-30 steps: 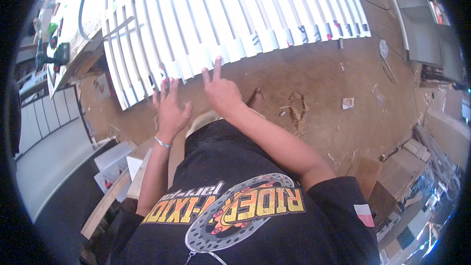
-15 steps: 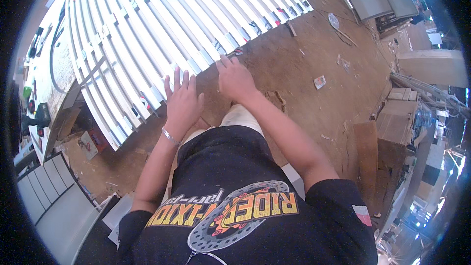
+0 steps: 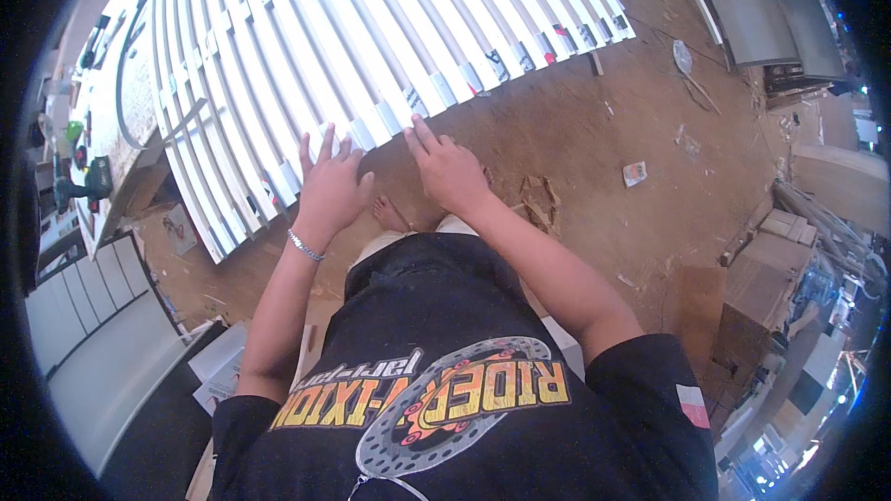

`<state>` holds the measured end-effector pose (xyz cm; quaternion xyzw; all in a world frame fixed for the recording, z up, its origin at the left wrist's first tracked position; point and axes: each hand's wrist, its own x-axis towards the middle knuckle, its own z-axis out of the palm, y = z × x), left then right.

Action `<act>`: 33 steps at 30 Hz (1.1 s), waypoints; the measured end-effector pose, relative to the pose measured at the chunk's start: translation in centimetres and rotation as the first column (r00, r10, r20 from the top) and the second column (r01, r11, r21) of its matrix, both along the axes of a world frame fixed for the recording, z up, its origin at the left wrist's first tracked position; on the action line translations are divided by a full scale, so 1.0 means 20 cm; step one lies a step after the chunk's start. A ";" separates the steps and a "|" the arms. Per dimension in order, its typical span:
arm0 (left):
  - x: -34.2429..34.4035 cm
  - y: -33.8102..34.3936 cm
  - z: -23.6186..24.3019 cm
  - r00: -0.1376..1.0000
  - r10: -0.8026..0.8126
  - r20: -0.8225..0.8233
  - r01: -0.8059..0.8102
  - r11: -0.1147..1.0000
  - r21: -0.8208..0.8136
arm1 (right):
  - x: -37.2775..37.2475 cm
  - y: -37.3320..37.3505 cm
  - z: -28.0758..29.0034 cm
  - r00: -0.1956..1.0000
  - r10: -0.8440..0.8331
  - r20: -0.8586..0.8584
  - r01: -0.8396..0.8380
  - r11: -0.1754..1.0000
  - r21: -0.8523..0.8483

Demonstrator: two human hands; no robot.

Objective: The person aligns white wooden slats on a larger frame and secures them using a pneumatic nail gun, then retrieves hardware from a container at a workbench.

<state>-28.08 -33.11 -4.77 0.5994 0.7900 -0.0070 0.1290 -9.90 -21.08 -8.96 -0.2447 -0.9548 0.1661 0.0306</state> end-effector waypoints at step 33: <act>0.86 0.63 0.13 0.967 0.101 0.232 -0.074 0.989 -0.125 | 0.73 1.00 0.00 0.814 -0.362 -0.453 0.307 0.932 -0.194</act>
